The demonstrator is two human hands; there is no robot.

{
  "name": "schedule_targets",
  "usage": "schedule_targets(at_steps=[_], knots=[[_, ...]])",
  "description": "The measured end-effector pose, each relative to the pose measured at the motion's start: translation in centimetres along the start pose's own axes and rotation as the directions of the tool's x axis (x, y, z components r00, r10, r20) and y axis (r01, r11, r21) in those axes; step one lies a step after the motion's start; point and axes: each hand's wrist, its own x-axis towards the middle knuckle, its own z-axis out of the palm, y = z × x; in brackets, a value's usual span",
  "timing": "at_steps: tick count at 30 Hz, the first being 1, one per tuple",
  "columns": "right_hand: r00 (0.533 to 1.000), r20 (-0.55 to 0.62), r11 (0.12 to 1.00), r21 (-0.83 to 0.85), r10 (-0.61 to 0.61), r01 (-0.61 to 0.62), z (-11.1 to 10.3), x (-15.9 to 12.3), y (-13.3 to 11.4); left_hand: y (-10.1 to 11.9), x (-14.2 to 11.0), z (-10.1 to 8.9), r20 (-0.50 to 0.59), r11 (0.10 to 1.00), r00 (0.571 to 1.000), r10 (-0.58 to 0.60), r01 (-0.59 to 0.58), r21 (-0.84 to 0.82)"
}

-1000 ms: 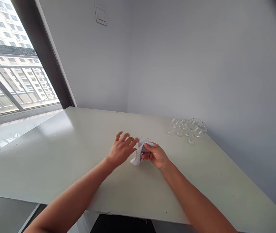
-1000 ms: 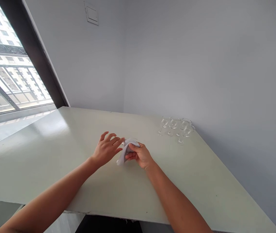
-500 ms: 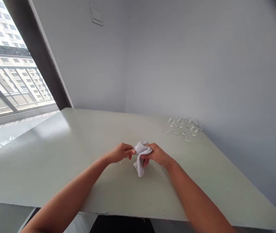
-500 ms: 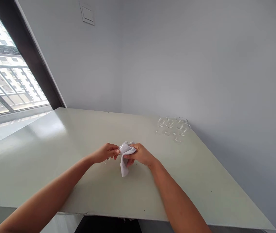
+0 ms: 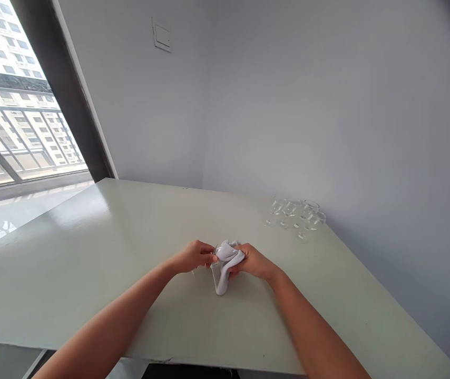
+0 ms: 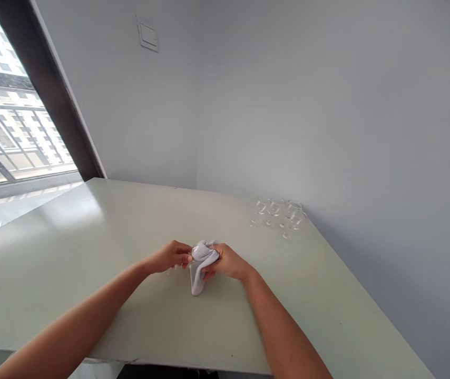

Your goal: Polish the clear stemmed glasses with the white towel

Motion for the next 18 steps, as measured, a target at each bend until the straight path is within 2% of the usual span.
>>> schedule_targets(at_steps=[1,2,4,6,8,10,13,15,17,18], knots=[[1.0,0.012,1.0,0.015,0.014,-0.014,-0.2,0.1,0.2,0.1,0.0,0.0,0.052,0.999,0.998,-0.021,0.022,-0.028],[1.0,0.002,0.999,0.04,0.023,-0.023,-0.3,0.3,0.6,0.3,-0.1,0.1,0.03,0.999,0.999,-0.036,0.036,0.004],[0.996,-0.081,0.992,0.126,0.034,-0.023,-0.4,0.8,1.4,0.8,-0.1,0.5,-0.176,0.977,0.984,-0.005,0.042,0.211],[0.983,-0.176,0.969,0.247,0.056,-0.011,-0.2,1.4,2.1,1.2,-0.1,1.0,-0.373,0.883,0.915,0.152,0.044,0.467],[0.975,-0.211,0.94,0.341,0.077,0.0,0.2,1.8,2.5,1.3,0.0,1.2,-0.42,0.782,0.86,0.289,0.041,0.623],[0.981,-0.181,0.938,0.347,0.069,-0.002,0.6,1.7,2.3,1.2,0.0,1.1,-0.402,0.757,0.863,0.305,0.036,0.653],[0.995,-0.102,0.98,0.201,0.012,0.009,0.7,1.0,1.4,0.7,-0.2,0.2,-0.314,0.868,0.935,0.162,0.016,0.497],[0.999,-0.035,0.993,0.116,-0.008,0.012,0.4,0.5,0.8,0.4,-0.4,-0.4,-0.134,0.966,0.99,0.042,-0.005,0.26],[1.0,0.021,0.996,0.087,0.008,-0.009,-0.1,0.2,0.6,0.4,-0.5,-0.7,0.075,0.999,0.997,-0.021,0.019,0.036],[0.999,0.031,0.996,0.086,0.022,-0.024,-0.3,0.2,0.7,0.4,-0.5,-0.7,0.126,0.999,0.991,-0.039,0.04,-0.007]])
